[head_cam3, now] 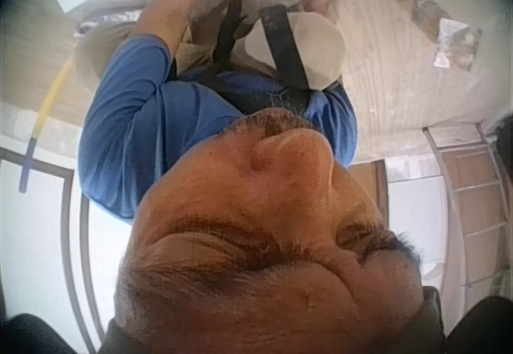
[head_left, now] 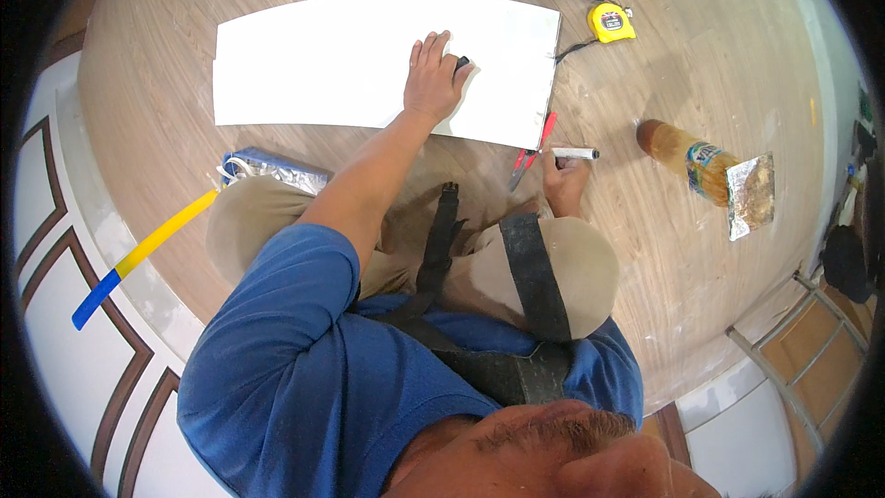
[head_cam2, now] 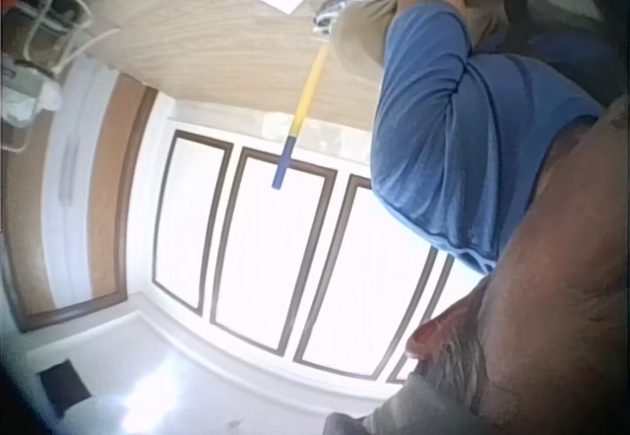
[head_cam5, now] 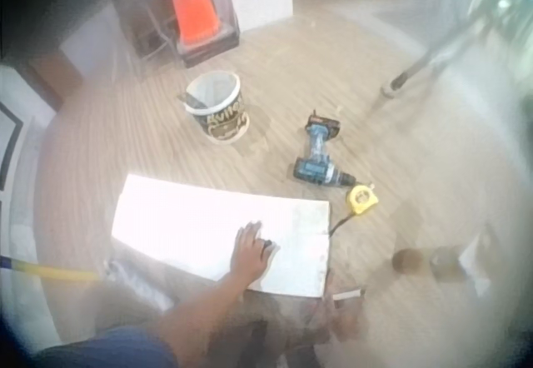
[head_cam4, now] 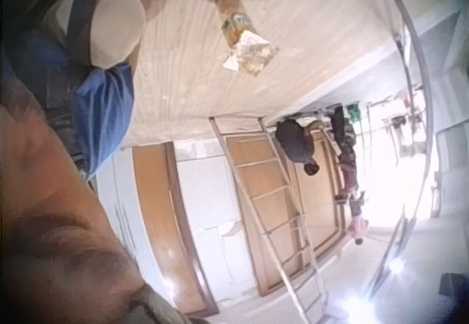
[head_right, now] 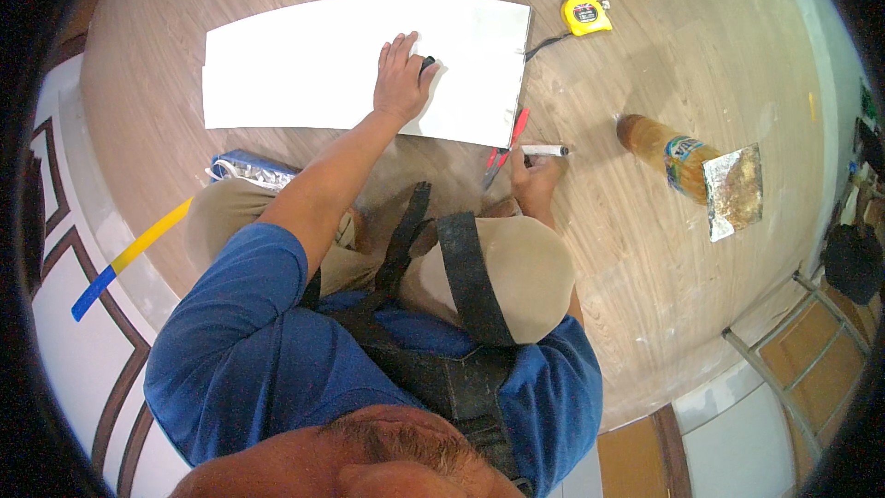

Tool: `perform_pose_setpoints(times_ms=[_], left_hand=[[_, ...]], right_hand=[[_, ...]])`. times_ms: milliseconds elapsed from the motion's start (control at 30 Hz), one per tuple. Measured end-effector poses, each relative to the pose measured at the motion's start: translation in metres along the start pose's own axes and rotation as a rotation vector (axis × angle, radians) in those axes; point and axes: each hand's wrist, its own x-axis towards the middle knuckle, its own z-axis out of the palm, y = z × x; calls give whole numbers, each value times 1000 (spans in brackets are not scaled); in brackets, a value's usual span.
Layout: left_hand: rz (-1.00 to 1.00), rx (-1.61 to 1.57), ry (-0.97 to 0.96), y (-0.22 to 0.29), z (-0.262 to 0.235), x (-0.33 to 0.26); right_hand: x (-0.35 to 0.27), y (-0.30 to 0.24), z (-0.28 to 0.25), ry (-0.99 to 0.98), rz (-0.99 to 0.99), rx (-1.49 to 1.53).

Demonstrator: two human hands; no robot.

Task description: The person fits a white skirting board into a corner, removes it, and then measures and marks it on the floor using a tape measure and marker. The person handles the skirting board, tape measure, and marker.

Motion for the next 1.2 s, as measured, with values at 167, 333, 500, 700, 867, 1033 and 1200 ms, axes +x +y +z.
perform_pose_setpoints(times_ms=[167, 333, 500, 700, 867, 1033, 1200], left_hand=[[24, -28, 15, 3, 0, 3], [58, -31, 113, -6, 9, -3], [191, -81, 56, 31, -2, 7], [417, -364, 80, 88, -3, 8], [453, -428, 42, 108, -8, 2], [496, -444, 51, 115, -10, 4], [495, -483, 2, 121, -13, 3]], right_hand=[[-16, 30, 0, 77, -5, -4], [7, 3, 4, 257, 3, 281], [19, -54, -17, 184, -6, 23], [18, -93, -9, 201, -165, 282], [13, -105, -15, 105, -161, 340], [13, -99, -16, 126, -153, 348], [14, -93, -17, 103, -163, 281]])
